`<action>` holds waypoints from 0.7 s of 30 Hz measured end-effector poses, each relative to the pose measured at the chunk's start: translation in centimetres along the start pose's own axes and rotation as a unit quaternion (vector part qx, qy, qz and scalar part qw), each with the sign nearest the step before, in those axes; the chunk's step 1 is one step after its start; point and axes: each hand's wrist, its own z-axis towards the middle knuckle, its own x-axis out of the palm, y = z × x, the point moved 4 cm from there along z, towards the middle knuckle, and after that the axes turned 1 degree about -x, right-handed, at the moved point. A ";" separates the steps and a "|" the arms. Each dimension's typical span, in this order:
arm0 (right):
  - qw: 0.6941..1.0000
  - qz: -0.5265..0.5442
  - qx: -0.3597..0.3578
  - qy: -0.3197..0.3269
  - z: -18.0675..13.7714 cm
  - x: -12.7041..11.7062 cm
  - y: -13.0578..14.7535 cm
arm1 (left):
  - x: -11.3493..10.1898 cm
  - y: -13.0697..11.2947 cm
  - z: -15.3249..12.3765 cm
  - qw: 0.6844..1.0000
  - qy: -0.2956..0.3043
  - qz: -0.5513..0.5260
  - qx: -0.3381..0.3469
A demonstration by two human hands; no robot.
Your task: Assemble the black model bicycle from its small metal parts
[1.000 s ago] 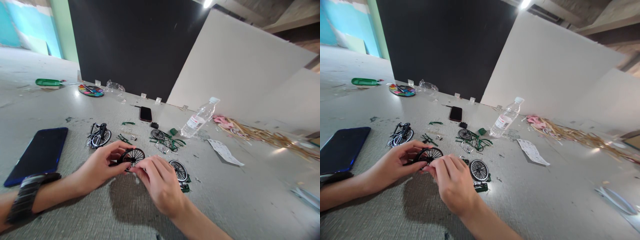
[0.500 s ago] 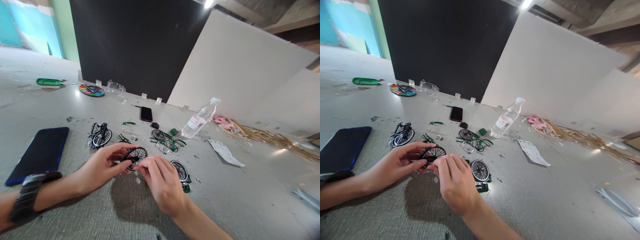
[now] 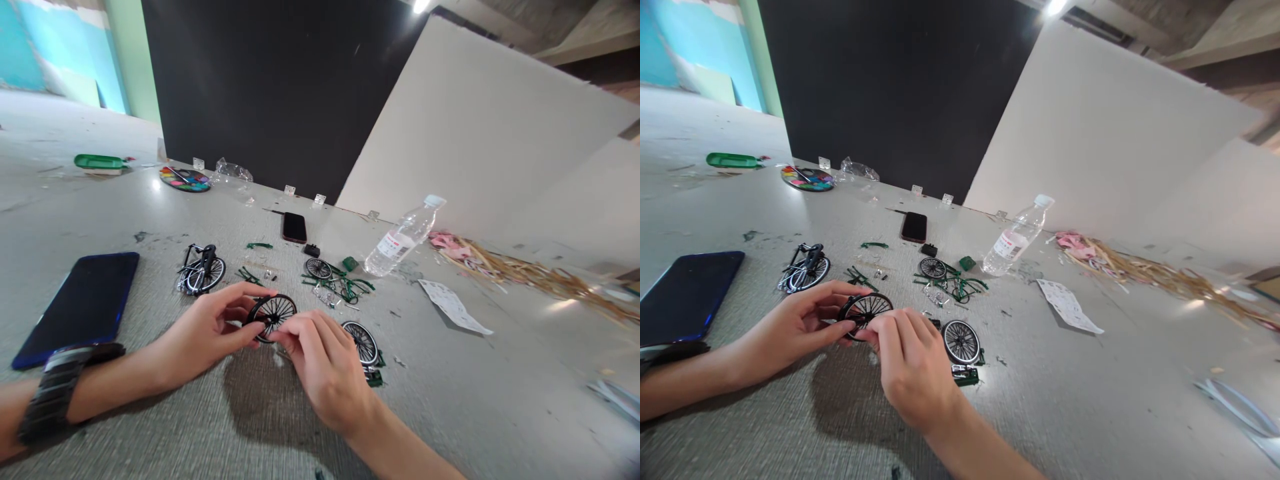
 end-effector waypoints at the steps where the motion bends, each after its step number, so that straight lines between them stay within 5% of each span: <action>1: 1.000 0.001 0.001 0.000 0.0 0.0 0.0 | 0.0 0.0 0.0 1.000 0.000 0.000 0.000; 21: 0.997 0.062 0.054 0.011 -0.3 0.1 -0.8 | -0.2 -0.9 -0.1 0.988 0.003 0.151 0.040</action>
